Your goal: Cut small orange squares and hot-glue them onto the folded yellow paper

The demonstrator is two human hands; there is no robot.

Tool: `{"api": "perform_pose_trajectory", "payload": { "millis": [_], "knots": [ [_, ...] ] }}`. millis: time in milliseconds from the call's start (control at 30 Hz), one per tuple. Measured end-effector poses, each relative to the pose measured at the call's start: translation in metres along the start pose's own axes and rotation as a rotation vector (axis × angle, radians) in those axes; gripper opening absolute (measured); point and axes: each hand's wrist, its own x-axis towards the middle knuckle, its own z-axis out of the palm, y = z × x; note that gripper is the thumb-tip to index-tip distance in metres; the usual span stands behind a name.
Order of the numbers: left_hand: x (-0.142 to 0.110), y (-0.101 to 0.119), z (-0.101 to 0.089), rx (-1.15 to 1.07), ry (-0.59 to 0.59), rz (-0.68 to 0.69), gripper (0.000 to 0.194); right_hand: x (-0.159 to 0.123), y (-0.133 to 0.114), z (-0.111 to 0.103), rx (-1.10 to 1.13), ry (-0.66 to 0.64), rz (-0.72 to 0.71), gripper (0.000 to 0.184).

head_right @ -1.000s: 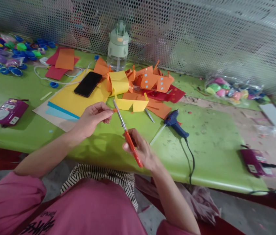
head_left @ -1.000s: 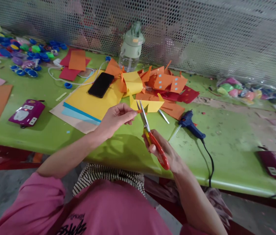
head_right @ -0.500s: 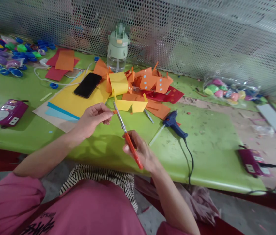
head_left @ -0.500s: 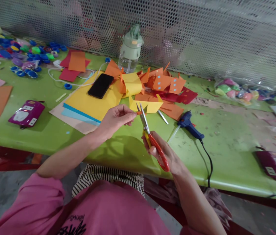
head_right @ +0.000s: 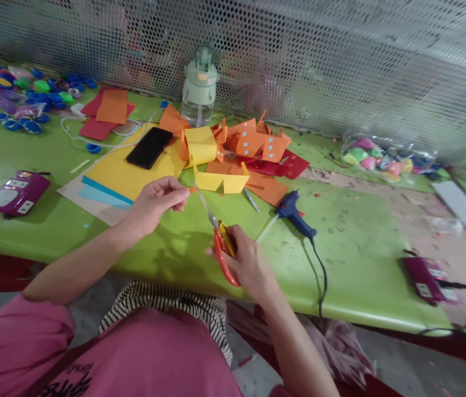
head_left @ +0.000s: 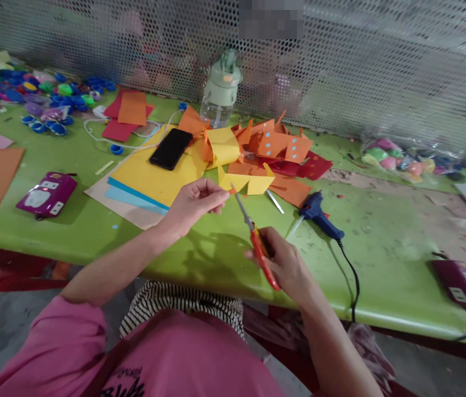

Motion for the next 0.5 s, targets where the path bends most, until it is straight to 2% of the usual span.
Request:
{"api": "perform_pose_trajectory", "payload": {
  "millis": [67,167,233,333,500],
  "knots": [
    [0.0,0.0,-0.002,-0.003,-0.003,0.01,0.025,-0.004,-0.001,-0.001,-0.256,0.0,0.013,0.031],
    [-0.001,0.001,-0.002,0.009,-0.029,0.011,0.023,-0.007,-0.006,-0.004,-0.359,-0.034,-0.111,0.032],
    [-0.004,0.001,-0.001,0.042,-0.059,0.005,0.021,-0.004,-0.014,-0.009,-0.28,0.045,-0.211,0.031],
    [-0.008,0.0,0.0,0.131,-0.124,0.004,0.021,0.012,-0.028,-0.014,-0.049,0.183,-0.249,0.03],
    [-0.009,-0.007,-0.002,0.24,-0.196,0.016,0.022,0.041,-0.039,-0.011,0.079,0.204,-0.297,0.016]
  ]
}}
